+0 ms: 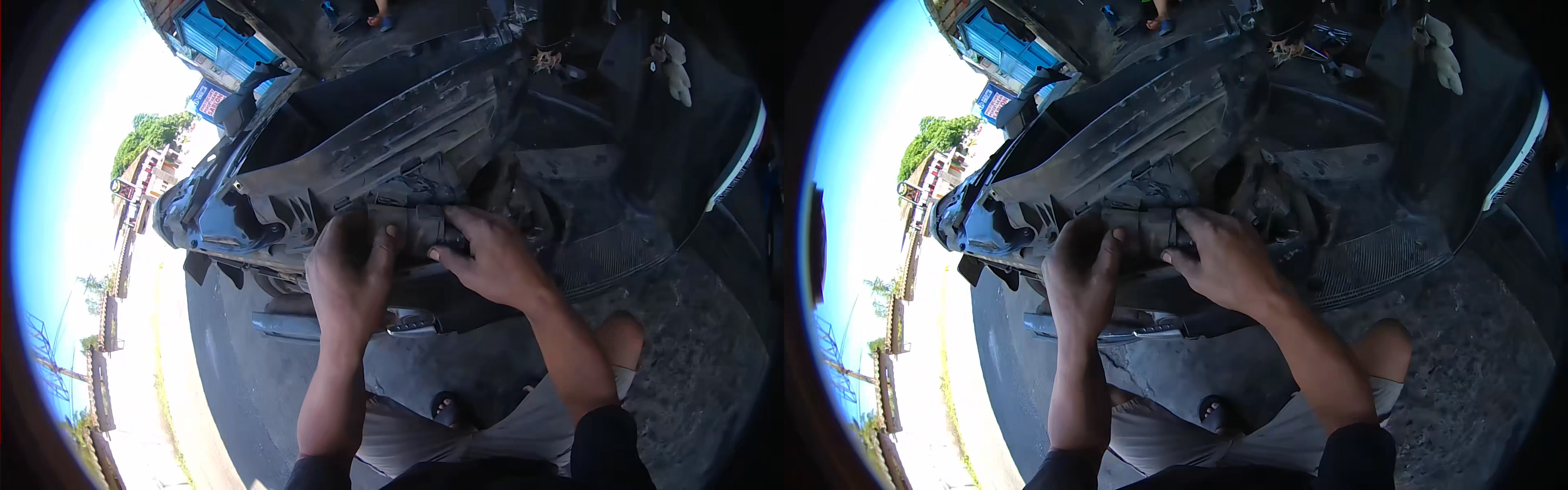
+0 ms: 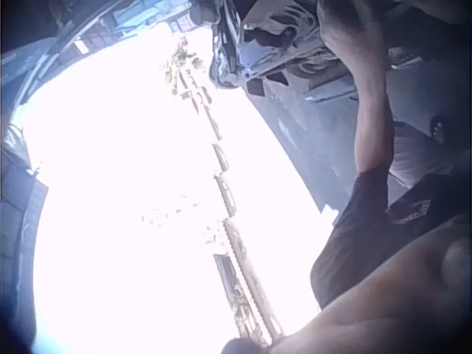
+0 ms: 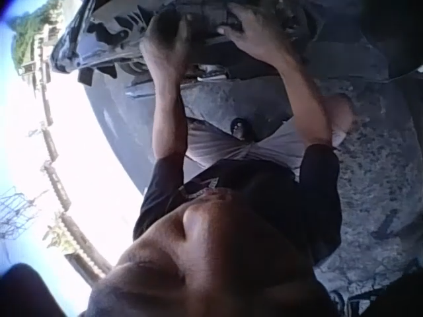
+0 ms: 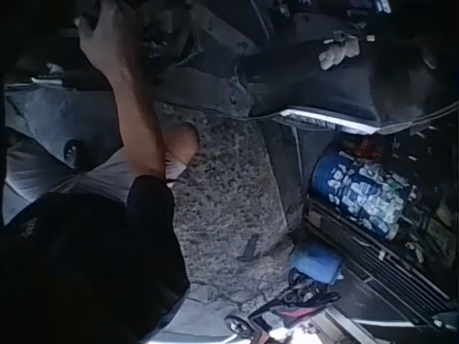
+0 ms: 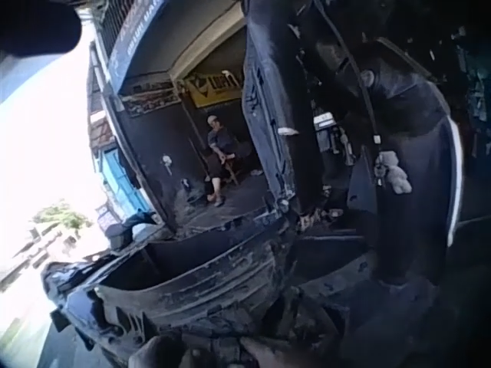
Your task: The recorder is repairing a motorcycle, specifically working on the engine area and body panels.
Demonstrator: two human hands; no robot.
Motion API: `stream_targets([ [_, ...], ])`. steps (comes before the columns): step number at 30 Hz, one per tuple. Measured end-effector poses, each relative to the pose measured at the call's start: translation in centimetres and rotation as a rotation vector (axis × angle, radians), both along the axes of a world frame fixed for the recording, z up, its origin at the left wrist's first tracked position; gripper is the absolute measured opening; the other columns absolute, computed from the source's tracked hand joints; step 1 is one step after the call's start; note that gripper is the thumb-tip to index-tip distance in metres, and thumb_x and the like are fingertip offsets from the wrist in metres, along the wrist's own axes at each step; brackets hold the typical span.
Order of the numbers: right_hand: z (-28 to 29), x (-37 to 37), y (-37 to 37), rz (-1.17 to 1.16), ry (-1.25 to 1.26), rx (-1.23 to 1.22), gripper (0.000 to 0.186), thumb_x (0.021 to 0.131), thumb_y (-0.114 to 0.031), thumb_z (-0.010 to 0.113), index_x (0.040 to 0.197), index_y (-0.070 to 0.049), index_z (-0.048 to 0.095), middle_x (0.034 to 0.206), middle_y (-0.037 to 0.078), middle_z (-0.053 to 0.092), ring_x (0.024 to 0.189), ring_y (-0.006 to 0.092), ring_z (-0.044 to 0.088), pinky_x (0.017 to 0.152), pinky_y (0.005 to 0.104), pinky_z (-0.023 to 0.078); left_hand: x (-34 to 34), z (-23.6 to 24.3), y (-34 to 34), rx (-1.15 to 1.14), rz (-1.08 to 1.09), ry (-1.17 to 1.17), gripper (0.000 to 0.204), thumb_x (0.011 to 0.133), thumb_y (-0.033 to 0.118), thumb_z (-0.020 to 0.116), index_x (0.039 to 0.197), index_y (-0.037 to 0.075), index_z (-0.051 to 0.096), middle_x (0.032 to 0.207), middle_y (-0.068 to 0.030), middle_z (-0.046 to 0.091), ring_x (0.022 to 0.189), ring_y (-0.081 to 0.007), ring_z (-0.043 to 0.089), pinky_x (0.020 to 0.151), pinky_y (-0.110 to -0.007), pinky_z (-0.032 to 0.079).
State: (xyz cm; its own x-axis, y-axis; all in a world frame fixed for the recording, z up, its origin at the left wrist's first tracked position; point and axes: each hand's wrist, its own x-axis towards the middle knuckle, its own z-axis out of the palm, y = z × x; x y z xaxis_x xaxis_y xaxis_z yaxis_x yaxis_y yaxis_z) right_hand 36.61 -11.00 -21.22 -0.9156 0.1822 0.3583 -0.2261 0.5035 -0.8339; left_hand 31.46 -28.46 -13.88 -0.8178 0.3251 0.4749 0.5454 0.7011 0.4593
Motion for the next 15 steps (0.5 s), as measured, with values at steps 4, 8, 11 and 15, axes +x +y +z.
stream_targets([
  [4, -0.2, -0.1, 0.2, 0.003, 0.062, -0.007, 0.035, 0.085, -0.021, 0.072, 0.105, 0.005, 0.063, 0.1, 0.026, 0.066, 0.096, 0.0435, 0.065, 0.084, 0.0487, 0.051, -1.4, 0.0, 0.7, 0.082, 0.024, -0.111, 0.019, 0.089, 0.015, 0.065, 0.092, -0.004, 0.065, 0.078, -0.0191, 0.067, 0.071, -0.0316, 0.066, 0.07, -0.037, 0.049],
  [8, -0.3, -0.1, 0.4, 0.03, 0.059, -0.019, 0.028, 0.085, -0.02, 0.072, 0.098, 0.003, 0.062, 0.095, 0.025, 0.066, 0.092, 0.0432, 0.066, 0.08, 0.0491, 0.051, -1.7, -0.2, 1.0, 0.211, 0.001, -0.184, 0.021, 0.092, 0.015, 0.062, 0.091, -0.006, 0.064, 0.075, -0.0132, 0.066, 0.068, -0.0181, 0.06, 0.067, -0.033, 0.047],
  [11, -0.3, -0.2, 0.5, 0.032, 0.096, 0.015, 0.028, 0.085, -0.02, 0.073, 0.097, 0.003, 0.061, 0.094, 0.024, 0.067, 0.09, 0.0424, 0.067, 0.08, 0.049, 0.051, -1.8, -0.1, 1.2, 0.322, 0.017, -0.253, 0.023, 0.095, 0.015, 0.059, 0.09, -0.007, 0.065, 0.074, -0.0064, 0.064, 0.071, -0.01, 0.054, 0.066, -0.029, 0.044],
  [15, -0.3, -0.3, 0.5, 0.045, 0.084, 0.05, 0.027, 0.085, -0.019, 0.073, 0.097, 0.003, 0.062, 0.094, 0.023, 0.068, 0.091, 0.0411, 0.067, 0.081, 0.0487, 0.052, -2.1, 0.2, 1.4, 0.432, 0.055, -0.414, 0.024, 0.094, 0.018, 0.061, 0.099, -0.005, 0.068, 0.083, -0.0033, 0.064, 0.073, -0.0103, 0.056, 0.068, -0.027, 0.044],
])
